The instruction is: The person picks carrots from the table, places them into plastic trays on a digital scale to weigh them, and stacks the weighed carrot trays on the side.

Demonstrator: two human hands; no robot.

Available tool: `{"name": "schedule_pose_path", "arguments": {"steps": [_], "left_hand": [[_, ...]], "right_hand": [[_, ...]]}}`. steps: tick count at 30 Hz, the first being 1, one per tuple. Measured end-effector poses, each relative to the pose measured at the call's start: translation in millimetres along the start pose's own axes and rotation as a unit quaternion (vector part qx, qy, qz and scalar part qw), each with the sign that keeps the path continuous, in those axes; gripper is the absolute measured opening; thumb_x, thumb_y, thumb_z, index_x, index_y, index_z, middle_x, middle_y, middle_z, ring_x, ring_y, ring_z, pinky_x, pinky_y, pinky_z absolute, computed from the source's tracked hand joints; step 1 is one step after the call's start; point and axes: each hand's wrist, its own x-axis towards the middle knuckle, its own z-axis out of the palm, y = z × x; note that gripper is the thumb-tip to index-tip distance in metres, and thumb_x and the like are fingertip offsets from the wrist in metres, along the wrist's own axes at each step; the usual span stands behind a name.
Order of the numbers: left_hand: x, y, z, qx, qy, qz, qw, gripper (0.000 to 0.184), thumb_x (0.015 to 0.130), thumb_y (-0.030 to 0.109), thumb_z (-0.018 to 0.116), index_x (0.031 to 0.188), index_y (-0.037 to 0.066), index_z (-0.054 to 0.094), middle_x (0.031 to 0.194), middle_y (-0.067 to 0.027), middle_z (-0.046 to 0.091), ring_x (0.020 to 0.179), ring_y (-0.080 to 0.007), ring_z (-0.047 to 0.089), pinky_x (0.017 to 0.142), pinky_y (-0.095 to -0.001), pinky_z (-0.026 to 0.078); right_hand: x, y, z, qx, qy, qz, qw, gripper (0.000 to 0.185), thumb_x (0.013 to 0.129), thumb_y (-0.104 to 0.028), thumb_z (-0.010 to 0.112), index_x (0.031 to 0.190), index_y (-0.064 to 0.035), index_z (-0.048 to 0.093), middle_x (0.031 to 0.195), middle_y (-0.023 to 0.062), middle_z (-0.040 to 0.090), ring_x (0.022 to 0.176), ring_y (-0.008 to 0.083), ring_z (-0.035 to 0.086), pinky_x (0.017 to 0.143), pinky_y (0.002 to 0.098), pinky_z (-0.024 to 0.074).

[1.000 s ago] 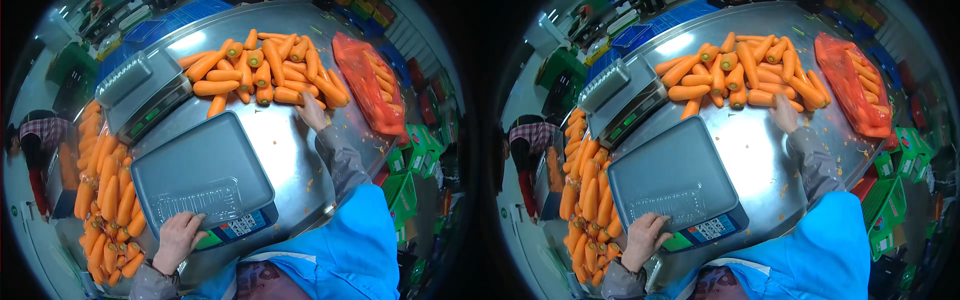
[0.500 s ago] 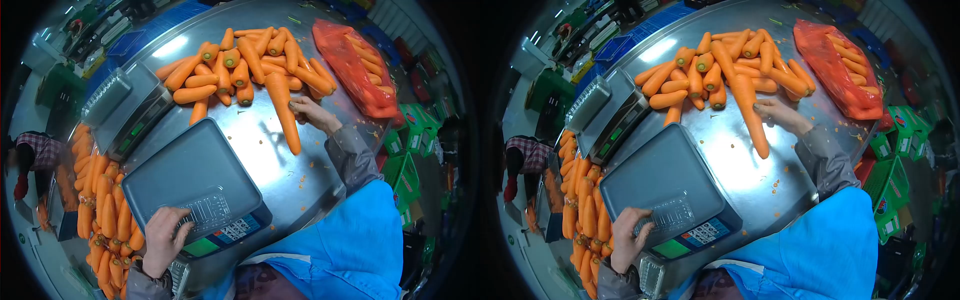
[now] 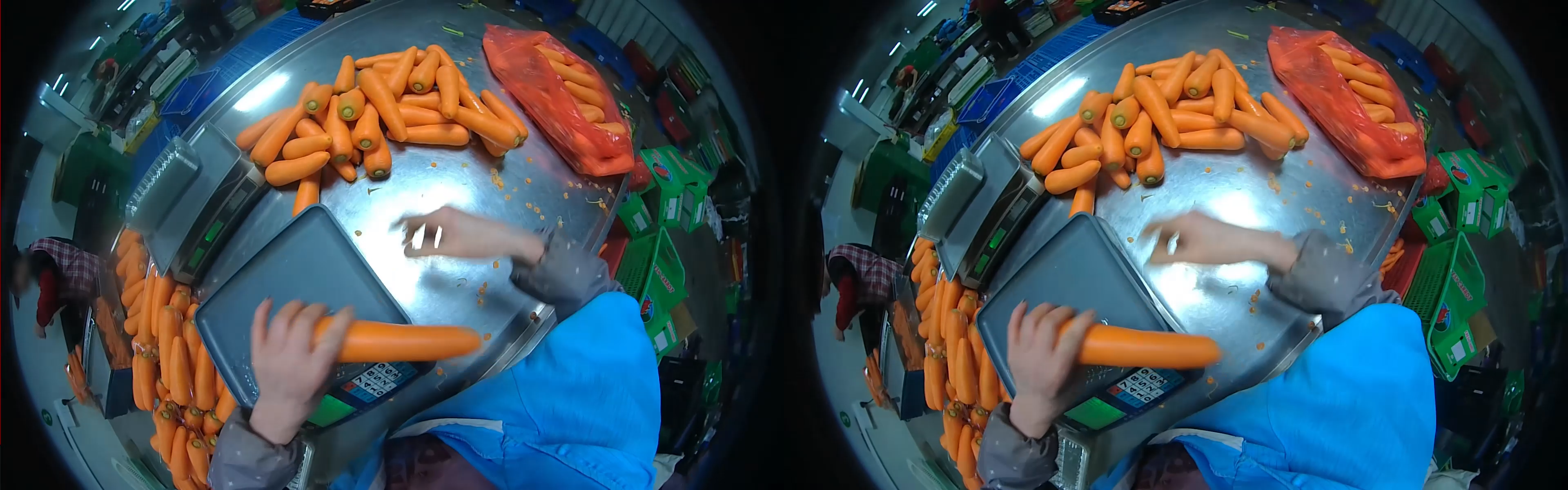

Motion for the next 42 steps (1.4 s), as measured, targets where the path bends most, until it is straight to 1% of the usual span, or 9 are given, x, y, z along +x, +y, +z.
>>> {"name": "schedule_pose_path", "arguments": {"steps": [3,5,10,14,18,26,29,34,42], "left_hand": [[-28,-20,-24,-0.058,-0.06,-0.08,0.993,0.053,0.063,0.013,0.071,0.114,0.012,0.054,0.093,-0.0081,0.056,0.09,-0.0277,0.054,0.089,-0.0455,0.04],[-59,-35,-22,-0.15,-0.061,-0.233,0.959,0.054,0.057,0.01,0.073,0.107,0.007,0.053,0.092,-0.0114,0.055,0.087,-0.0312,0.054,0.081,-0.0404,0.042],[-101,-47,-25,-0.182,-0.14,-0.309,0.923,0.051,0.058,0.009,0.073,0.104,0.005,0.053,0.092,-0.0121,0.057,0.086,-0.0322,0.055,0.077,-0.0388,0.042],[-115,-42,-14,-0.137,-0.166,-0.248,0.945,0.055,0.054,0.01,0.077,0.105,0.006,0.055,0.093,-0.0098,0.057,0.09,-0.0296,0.054,0.083,-0.0385,0.04],[-109,-38,-11,-0.132,-0.174,-0.22,0.951,0.06,0.052,0.01,0.079,0.108,0.005,0.057,0.101,-0.0097,0.054,0.098,-0.0286,0.05,0.088,-0.0399,0.037],[-123,-34,-10,-0.119,-0.143,-0.22,0.958,0.063,0.059,0.013,0.076,0.116,0.006,0.053,0.111,-0.0127,0.049,0.111,-0.0321,0.043,0.094,-0.0429,0.032],[-138,-38,-1,-0.122,-0.101,-0.224,0.962,0.062,0.061,0.013,0.075,0.118,0.008,0.052,0.116,-0.0134,0.048,0.114,-0.0344,0.042,0.095,-0.0436,0.033],[-147,-32,3,-0.107,-0.037,-0.248,0.962,0.059,0.061,0.012,0.075,0.116,0.01,0.054,0.116,-0.0127,0.048,0.11,-0.0332,0.045,0.092,-0.0431,0.035],[-174,-37,6,-0.107,0.044,-0.23,0.966,0.048,0.062,0.011,0.074,0.107,0.005,0.056,0.106,-0.0094,0.054,0.103,-0.0322,0.05,0.089,-0.0406,0.041]], "right_hand": [[0,119,-63,-0.376,0.406,-0.019,0.833,0.066,0.07,-0.029,0.075,0.126,-0.0086,0.047,0.116,0.0156,0.053,0.11,0.0317,0.05,0.093,0.0399,0.0413],[-15,137,-97,-0.441,0.435,0.162,0.768,0.076,0.067,-0.028,0.076,0.131,-0.0091,0.04,0.121,0.0187,0.049,0.113,0.0345,0.048,0.096,0.0418,0.0388],[-27,209,-114,-0.39,0.437,0.119,0.801,0.073,0.068,-0.028,0.072,0.131,-0.0108,0.041,0.109,0.0158,0.056,0.103,0.0304,0.055,0.087,0.0423,0.0432],[-34,170,-93,0.05,0.511,0.172,0.841,0.054,0.08,-0.044,0.059,0.119,-0.0091,0.048,0.085,0.0145,0.061,0.065,0.019,0.059,0.055,0.0278,0.0451],[-47,140,-50,0.521,0.422,0.183,0.719,0.048,0.086,-0.056,0.043,0.103,-0.0121,0.052,0.074,0.0113,0.059,0.04,0.0067,0.042,0.036,0.018,0.0303],[-41,64,2,0.602,0.241,0.122,0.751,0.06,0.086,-0.06,0.039,0.109,-0.0058,0.051,0.07,0.0084,0.052,0.042,0.0077,0.039,0.035,0.0178,0.0282],[-24,28,24,0.478,0.177,0.078,0.857,0.061,0.084,-0.06,0.044,0.112,-0.0057,0.05,0.075,0.0083,0.054,0.051,0.0089,0.046,0.039,0.0189,0.0335],[11,-33,67,0.182,0.051,-0.066,0.98,0.059,0.076,-0.032,0.064,0.122,-0.0006,0.047,0.108,0.0113,0.055,0.102,0.0179,0.054,0.085,0.0303,0.0453],[63,-51,118,-0.277,0.016,-0.291,0.916,0.062,0.061,-0.007,0.071,0.12,-0.0072,0.051,0.127,0.0144,0.047,0.116,0.035,0.045,0.101,0.0402,0.0349]]}}
